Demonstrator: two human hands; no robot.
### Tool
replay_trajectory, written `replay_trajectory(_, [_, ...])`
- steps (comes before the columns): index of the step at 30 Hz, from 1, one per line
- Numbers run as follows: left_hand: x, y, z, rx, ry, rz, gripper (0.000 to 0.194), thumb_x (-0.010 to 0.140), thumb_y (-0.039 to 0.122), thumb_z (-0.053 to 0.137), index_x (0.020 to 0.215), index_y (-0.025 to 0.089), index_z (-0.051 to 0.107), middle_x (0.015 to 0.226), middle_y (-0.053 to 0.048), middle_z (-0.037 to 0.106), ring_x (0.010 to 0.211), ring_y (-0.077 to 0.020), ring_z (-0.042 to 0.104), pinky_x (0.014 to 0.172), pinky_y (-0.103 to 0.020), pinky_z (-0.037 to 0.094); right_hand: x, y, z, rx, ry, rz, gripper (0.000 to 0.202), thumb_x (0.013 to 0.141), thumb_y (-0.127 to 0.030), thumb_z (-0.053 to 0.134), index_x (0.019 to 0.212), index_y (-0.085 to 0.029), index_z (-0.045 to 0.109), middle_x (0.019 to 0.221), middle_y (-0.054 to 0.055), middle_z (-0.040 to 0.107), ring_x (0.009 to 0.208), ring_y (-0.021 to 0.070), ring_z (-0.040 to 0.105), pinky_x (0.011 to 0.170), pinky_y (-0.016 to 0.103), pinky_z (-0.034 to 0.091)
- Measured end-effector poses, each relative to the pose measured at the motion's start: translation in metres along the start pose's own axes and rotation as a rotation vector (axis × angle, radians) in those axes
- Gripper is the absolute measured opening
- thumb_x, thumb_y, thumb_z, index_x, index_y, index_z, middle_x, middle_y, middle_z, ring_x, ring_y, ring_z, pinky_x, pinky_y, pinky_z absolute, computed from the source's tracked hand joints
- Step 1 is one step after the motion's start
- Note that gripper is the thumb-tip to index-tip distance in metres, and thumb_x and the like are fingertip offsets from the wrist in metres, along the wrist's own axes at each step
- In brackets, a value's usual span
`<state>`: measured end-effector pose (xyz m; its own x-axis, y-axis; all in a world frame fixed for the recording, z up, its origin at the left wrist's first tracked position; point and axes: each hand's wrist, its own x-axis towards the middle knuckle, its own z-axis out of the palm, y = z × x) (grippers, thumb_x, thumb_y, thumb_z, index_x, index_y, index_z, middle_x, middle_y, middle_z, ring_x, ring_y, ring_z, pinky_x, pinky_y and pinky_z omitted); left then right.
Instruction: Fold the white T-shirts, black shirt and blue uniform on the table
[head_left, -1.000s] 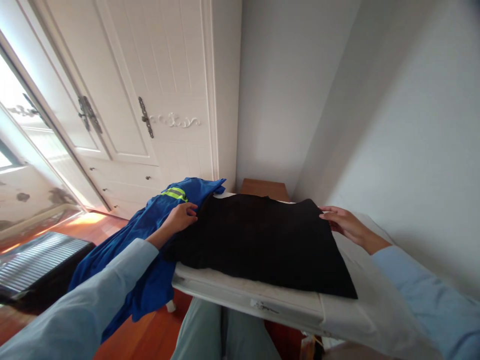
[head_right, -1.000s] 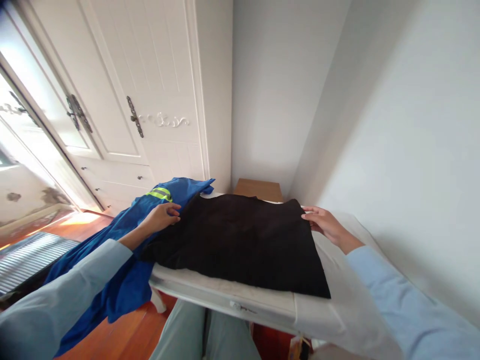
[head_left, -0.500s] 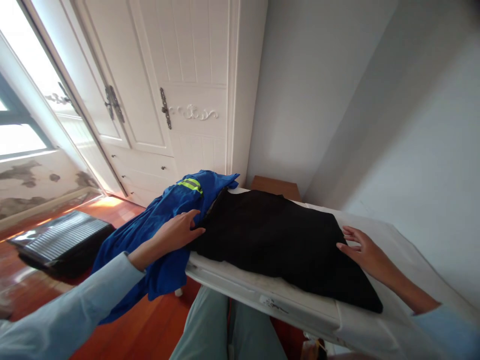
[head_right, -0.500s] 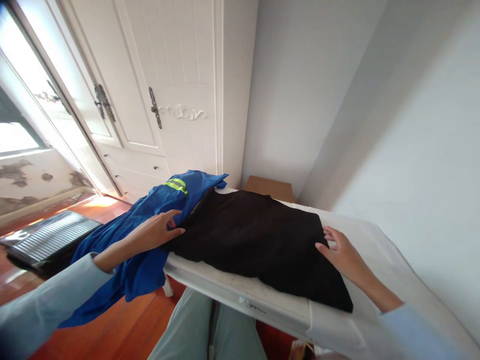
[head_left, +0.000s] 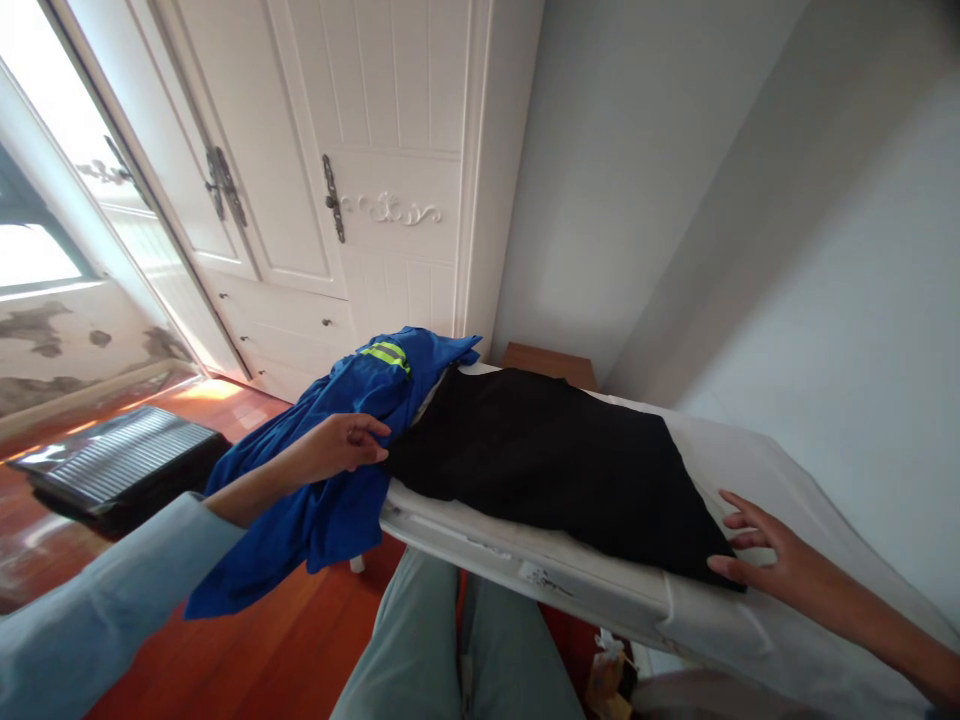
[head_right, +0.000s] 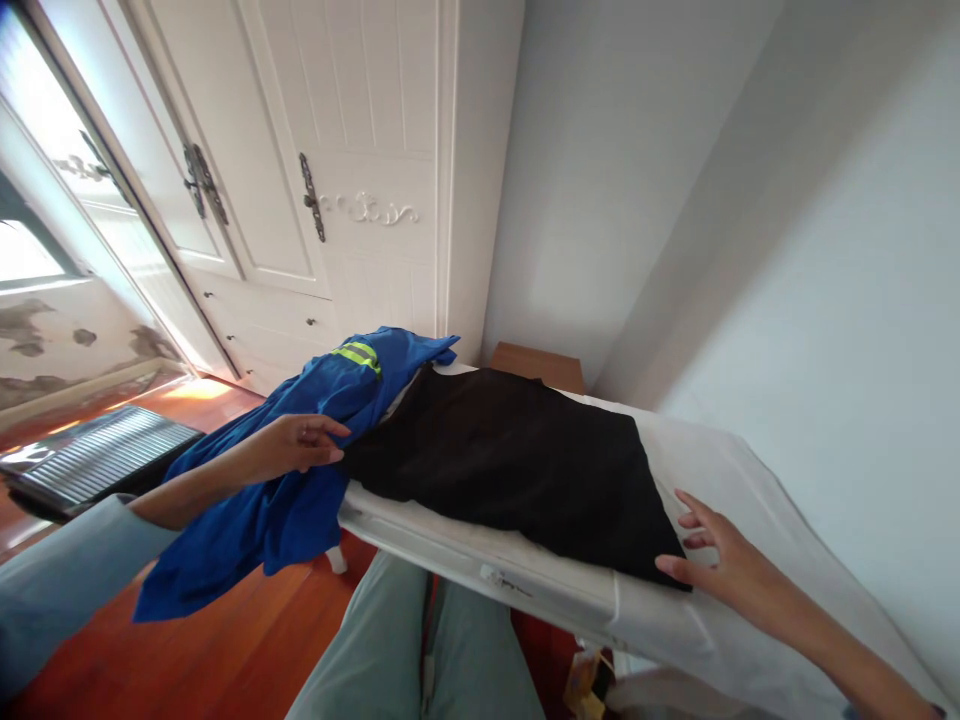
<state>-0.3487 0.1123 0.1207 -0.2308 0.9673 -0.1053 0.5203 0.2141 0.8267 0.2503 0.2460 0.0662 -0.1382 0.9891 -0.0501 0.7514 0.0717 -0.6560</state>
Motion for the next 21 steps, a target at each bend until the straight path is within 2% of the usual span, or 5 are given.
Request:
replay_trajectory(5, [-0.009,-0.004,0.009,-0.016,-0.056,-0.087,0.078,0.052,0.054,0.078,0.114,0.011,0.058,0.066,0.003,0.066,0.051,-0.0144,0.056,0.053,-0.027,0.043,-0.012,-0.002,-0.005,0.050,-0.127,0.040,0.132,0.047,-0.064,0.082,0.156,-0.012,0.029,0.120,0.020,0.060,0.097,0.0308,0.065,0.076,0.038,0.061])
replay_trajectory(8, [-0.010,-0.010,0.019,-0.036,-0.039,-0.092,0.068,0.052,0.053,0.074,0.106,0.013,0.061,0.059,0.006,0.061,0.046,-0.0136,0.052,0.049,-0.026,0.040,-0.016,-0.010,-0.005,0.062,-0.149,0.020,0.125,0.050,-0.059,0.083,0.156,-0.016,0.031,0.104,0.012,0.063,0.085,0.0258,0.066,0.075,0.036,0.059])
replay_trajectory(11, [-0.010,-0.005,0.022,-0.028,-0.078,-0.072,0.050,0.055,0.055,0.070,0.085,0.015,0.066,0.058,0.004,0.062,0.045,-0.0117,0.050,0.048,-0.024,0.036,-0.016,-0.024,-0.008,0.110,-0.203,0.041,0.114,0.056,-0.055,0.078,0.154,-0.017,0.035,0.079,0.002,0.059,0.068,0.0210,0.061,0.062,0.032,0.053])
replay_trajectory(16, [-0.017,0.005,0.010,0.027,-0.145,-0.048,0.036,0.060,0.053,0.072,0.061,0.018,0.062,0.057,0.001,0.064,0.044,-0.0111,0.049,0.047,-0.021,0.031,-0.017,-0.028,-0.022,0.135,-0.227,0.057,0.103,0.059,-0.053,0.075,0.148,-0.012,0.044,0.067,-0.003,0.050,0.062,0.0178,0.054,0.054,0.029,0.043])
replay_trajectory(21, [-0.023,-0.012,-0.003,0.125,-0.337,-0.053,0.036,0.066,0.054,0.070,0.061,0.020,0.059,0.054,0.001,0.063,0.043,-0.0133,0.052,0.045,-0.021,0.030,-0.023,-0.007,-0.039,0.096,-0.255,0.014,0.089,0.061,-0.049,0.075,0.141,-0.018,0.054,0.071,0.000,0.058,0.066,0.0185,0.059,0.064,0.030,0.049])
